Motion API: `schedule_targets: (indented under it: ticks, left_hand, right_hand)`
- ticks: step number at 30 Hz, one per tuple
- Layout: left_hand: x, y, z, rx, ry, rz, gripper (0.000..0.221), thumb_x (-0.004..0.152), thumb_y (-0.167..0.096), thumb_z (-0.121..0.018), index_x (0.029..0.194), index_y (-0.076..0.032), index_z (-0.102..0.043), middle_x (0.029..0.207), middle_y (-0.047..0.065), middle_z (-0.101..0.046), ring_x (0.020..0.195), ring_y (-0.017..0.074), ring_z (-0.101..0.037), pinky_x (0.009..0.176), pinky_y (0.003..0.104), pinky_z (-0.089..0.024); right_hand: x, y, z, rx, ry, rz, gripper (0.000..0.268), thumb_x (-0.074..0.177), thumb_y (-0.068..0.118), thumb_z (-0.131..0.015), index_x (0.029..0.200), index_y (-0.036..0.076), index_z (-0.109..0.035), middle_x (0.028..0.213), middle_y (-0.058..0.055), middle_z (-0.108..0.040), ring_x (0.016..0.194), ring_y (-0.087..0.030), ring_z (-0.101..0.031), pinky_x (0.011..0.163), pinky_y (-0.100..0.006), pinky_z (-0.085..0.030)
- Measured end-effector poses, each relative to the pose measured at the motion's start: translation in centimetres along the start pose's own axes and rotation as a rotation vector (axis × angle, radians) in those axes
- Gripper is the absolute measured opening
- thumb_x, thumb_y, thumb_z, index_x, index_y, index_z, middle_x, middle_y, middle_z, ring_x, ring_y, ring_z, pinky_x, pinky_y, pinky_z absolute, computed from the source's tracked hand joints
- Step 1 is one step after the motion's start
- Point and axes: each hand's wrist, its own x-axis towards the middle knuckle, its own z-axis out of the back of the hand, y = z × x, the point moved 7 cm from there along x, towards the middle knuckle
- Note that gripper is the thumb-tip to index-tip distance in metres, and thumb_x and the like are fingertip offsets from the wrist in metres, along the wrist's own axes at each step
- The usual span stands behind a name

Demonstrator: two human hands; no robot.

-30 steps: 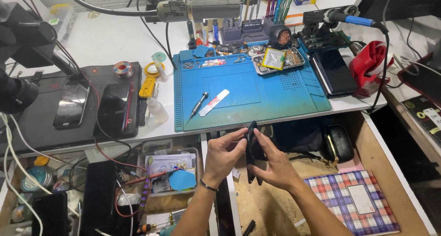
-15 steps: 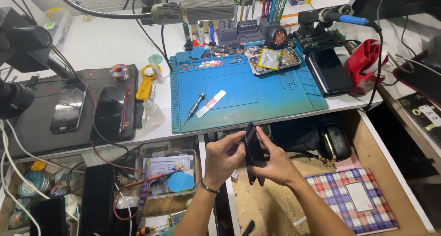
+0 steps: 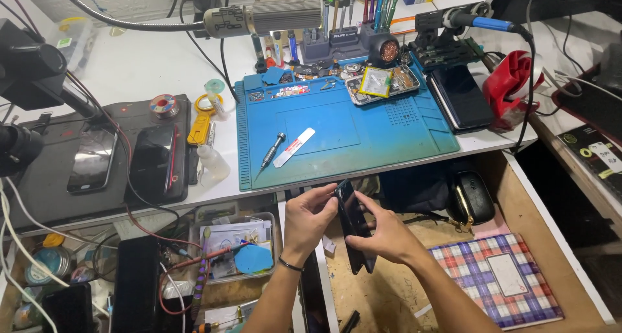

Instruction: Disassembling a smartphone to inspect or replace internal components like the battery.

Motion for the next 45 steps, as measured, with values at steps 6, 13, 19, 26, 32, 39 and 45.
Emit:
schedule_targets:
  ticks: [6,13,19,26,32,39,45]
  left_hand:
    - [-0.5,-1.2,0.0,0.040,-0.054,-0.072,0.029,0.086,-0.009,-0.073,0.113,-0.001,-0.079,0.088,0.023,-0.080,0.080,0.0243,-0.078,0.066,0.033,-0.062]
    - [-1.2,-2.3,0.1,0.039,-0.094,-0.221,0.017,0.082,-0.005,-0.076,0.097,-0.002,-0.082,0.070,0.017,-0.078,0.063,0.0196,-0.078,0.052,0.026,-0.061]
    - [-1.6,-3.7,-0.3,-0.004,-0.008,-0.166,0.034,0.082,-0.005,-0.075,0.115,-0.003,-0.076,0.085,0.025,-0.078,0.084,0.0312,-0.077,0.069,0.037,-0.064]
    - [-0.6,-0.6,-1.0,-0.075,0.143,-0.004,0.034,0.085,-0.007,-0.075,0.118,-0.003,-0.078,0.094,0.023,-0.080,0.092,0.0246,-0.076,0.077,0.033,-0.063]
    - [-0.9,-0.2,-1.4,-0.052,0.054,0.024,0.028,0.084,-0.006,-0.075,0.110,-0.005,-0.082,0.086,0.018,-0.081,0.085,0.0148,-0.074,0.073,0.029,-0.062]
    - [-0.5,-1.1,-1.0,-0.012,0.113,0.002,0.057,0.083,-0.014,-0.074,0.139,-0.007,-0.066,0.098,0.027,-0.079,0.103,0.0388,-0.075,0.092,0.050,-0.060]
    - [-1.1,-1.7,-2.9,-0.069,0.232,-0.092,0.063,0.092,-0.038,-0.072,0.149,-0.014,-0.057,0.133,0.024,-0.069,0.129,0.0447,-0.058,0.102,0.058,-0.051]
  right_hand:
    - [-0.1,0.7,0.3,-0.042,-0.046,0.072,0.109,0.066,0.024,-0.091,0.158,0.008,-0.035,0.140,-0.031,-0.058,0.119,-0.052,-0.065,0.093,-0.060,-0.061]
    - [-0.5,1.3,1.2,-0.211,-0.229,0.278,0.113,0.060,0.026,-0.094,0.157,0.013,-0.038,0.132,-0.026,-0.066,0.116,-0.049,-0.067,0.092,-0.062,-0.058]
    - [-0.4,1.0,2.0,-0.259,-0.325,0.400,0.112,0.058,0.028,-0.093,0.157,0.016,-0.040,0.125,-0.021,-0.071,0.108,-0.045,-0.071,0.086,-0.060,-0.061]
    - [0.8,-0.5,3.0,-0.349,-0.297,0.460,0.111,0.059,0.029,-0.090,0.158,0.023,-0.038,0.132,-0.013,-0.068,0.108,-0.042,-0.072,0.081,-0.056,-0.063]
    - [0.6,-0.4,3.8,-0.394,-0.304,0.492,0.110,0.059,0.023,-0.090,0.157,0.023,-0.040,0.133,-0.011,-0.068,0.107,-0.041,-0.072,0.078,-0.054,-0.064]
    - [0.5,0.0,3.0,-0.322,-0.225,0.400,0.109,0.063,0.023,-0.091,0.158,0.022,-0.037,0.134,-0.015,-0.065,0.113,-0.043,-0.070,0.085,-0.054,-0.063]
    - [0.5,-0.4,1.4,0.073,-0.138,0.265,0.118,0.061,0.023,-0.095,0.160,0.017,-0.031,0.143,-0.021,-0.059,0.125,-0.044,-0.062,0.097,-0.056,-0.059]
